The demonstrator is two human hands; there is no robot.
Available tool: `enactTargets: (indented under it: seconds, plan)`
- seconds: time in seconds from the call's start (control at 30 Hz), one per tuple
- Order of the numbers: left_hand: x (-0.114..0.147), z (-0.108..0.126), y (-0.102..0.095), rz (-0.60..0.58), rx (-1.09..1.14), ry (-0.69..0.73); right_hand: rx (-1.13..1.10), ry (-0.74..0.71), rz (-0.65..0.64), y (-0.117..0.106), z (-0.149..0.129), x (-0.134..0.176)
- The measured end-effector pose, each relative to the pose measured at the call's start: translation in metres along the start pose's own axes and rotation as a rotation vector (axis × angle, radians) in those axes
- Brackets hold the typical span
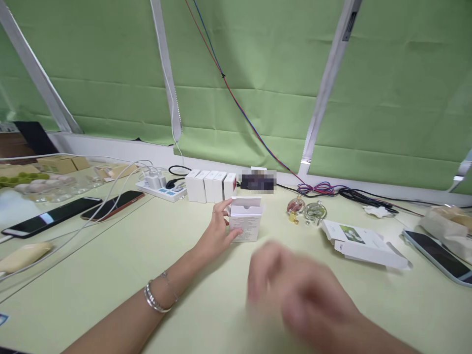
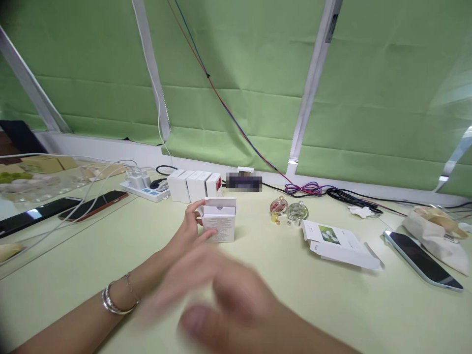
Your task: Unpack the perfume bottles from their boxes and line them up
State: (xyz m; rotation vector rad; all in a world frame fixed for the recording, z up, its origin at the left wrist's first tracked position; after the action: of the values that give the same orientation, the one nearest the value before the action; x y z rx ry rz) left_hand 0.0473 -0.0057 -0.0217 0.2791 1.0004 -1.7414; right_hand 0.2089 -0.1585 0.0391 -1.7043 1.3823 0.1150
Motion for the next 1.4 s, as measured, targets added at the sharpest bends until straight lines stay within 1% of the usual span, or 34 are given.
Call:
enactTargets:
  seconds: [0.07, 0.1, 0.13, 0.17, 0.2, 0.23, 0.3, 0.33, 0.37, 0.43, 0.5, 0.53, 0.6, 0.67, 0.77, 0.83, 0.87, 0.93, 1.0, 1.1, 1.17, 1.27, 1.33, 1.37, 1.4]
  plan:
    - [-0.001, 0.002, -0.002, -0.012, 0.012, 0.009, -0.049, 0.175, 0.299, 0.002, 0.033, -0.02]
    - [-0.001, 0.002, -0.004, -0.018, 0.013, 0.006, -0.082, 0.282, 0.413, 0.005, 0.054, -0.025]
    - [-0.002, 0.003, -0.005, -0.025, 0.016, -0.002, -0.101, 0.385, 0.477, 0.01, 0.075, -0.028]
    - [-0.002, 0.004, -0.006, -0.033, 0.027, -0.014, -0.105, 0.469, 0.471, 0.016, 0.094, -0.029]
    - [-0.003, 0.004, -0.007, -0.045, 0.053, -0.032, -0.113, 0.502, 0.386, 0.022, 0.111, -0.027]
    - [-0.003, 0.004, -0.008, -0.058, 0.09, -0.054, -0.126, 0.507, 0.284, 0.028, 0.123, -0.025]
    - [-0.003, 0.003, -0.008, -0.077, 0.172, -0.131, -0.145, 0.481, 0.104, 0.037, 0.136, -0.02]
    - [-0.002, 0.003, -0.007, -0.079, 0.208, -0.181, -0.134, 0.474, 0.056, 0.04, 0.137, -0.019]
    - [-0.002, 0.003, -0.006, -0.082, 0.241, -0.226, -0.105, 0.475, 0.036, 0.042, 0.135, -0.018]
    - [0.0, 0.006, -0.002, -0.117, 0.304, -0.283, 0.003, 0.488, 0.053, 0.045, 0.128, -0.019]
    - [0.003, 0.011, 0.004, -0.162, 0.356, -0.306, 0.128, 0.481, 0.069, 0.048, 0.12, -0.021]
    - [0.004, 0.014, 0.007, -0.166, 0.371, -0.321, 0.177, 0.468, 0.066, 0.05, 0.117, -0.022]
    - [0.006, 0.019, 0.014, -0.111, 0.374, -0.367, 0.247, 0.454, 0.05, 0.053, 0.113, -0.022]
    - [0.007, 0.021, 0.019, -0.053, 0.357, -0.407, 0.27, 0.465, 0.027, 0.056, 0.112, -0.021]
    - [0.004, 0.016, 0.021, -0.071, 0.315, -0.452, 0.248, 0.485, -0.017, 0.057, 0.111, -0.019]
    - [-0.002, 0.007, 0.016, -0.068, 0.249, -0.466, 0.259, 0.453, -0.041, 0.055, 0.111, -0.017]
    - [-0.005, 0.002, 0.012, -0.041, 0.2, -0.47, 0.287, 0.431, -0.049, 0.054, 0.112, -0.016]
    - [-0.011, -0.011, 0.001, 0.051, 0.084, -0.488, 0.367, 0.399, -0.064, 0.052, 0.112, -0.014]
    - [-0.014, -0.024, -0.01, 0.151, -0.023, -0.524, 0.436, 0.404, -0.079, 0.05, 0.113, -0.013]
    - [-0.013, -0.038, -0.021, 0.247, -0.073, -0.584, 0.485, 0.426, -0.09, 0.047, 0.113, -0.012]
    - [-0.01, -0.04, -0.022, 0.282, -0.054, -0.601, 0.503, 0.432, -0.092, 0.046, 0.114, -0.012]
    - [-0.009, -0.035, -0.02, 0.337, -0.024, -0.596, 0.533, 0.431, -0.06, 0.044, 0.119, -0.011]
    - [-0.01, -0.031, -0.019, 0.372, -0.009, -0.599, 0.562, 0.423, 0.002, 0.04, 0.126, -0.01]
    - [-0.011, -0.028, -0.02, 0.395, -0.01, -0.583, 0.581, 0.412, 0.052, 0.036, 0.131, -0.011]
    - [-0.011, -0.025, -0.02, 0.426, -0.021, -0.537, 0.602, 0.396, 0.116, 0.03, 0.136, -0.012]
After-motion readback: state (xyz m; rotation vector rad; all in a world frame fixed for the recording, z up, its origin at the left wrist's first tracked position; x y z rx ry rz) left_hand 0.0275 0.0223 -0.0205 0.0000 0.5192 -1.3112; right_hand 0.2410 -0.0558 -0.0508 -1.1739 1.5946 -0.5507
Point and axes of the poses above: each hand's wrist, its own x-axis away from the middle knuckle, its own y-axis out of the palm, z = x × y, the point moved 1 cm from there along -x, towards the middle knuckle, and after that the axes turned 8 degrees about x, right-handed, at the moved point
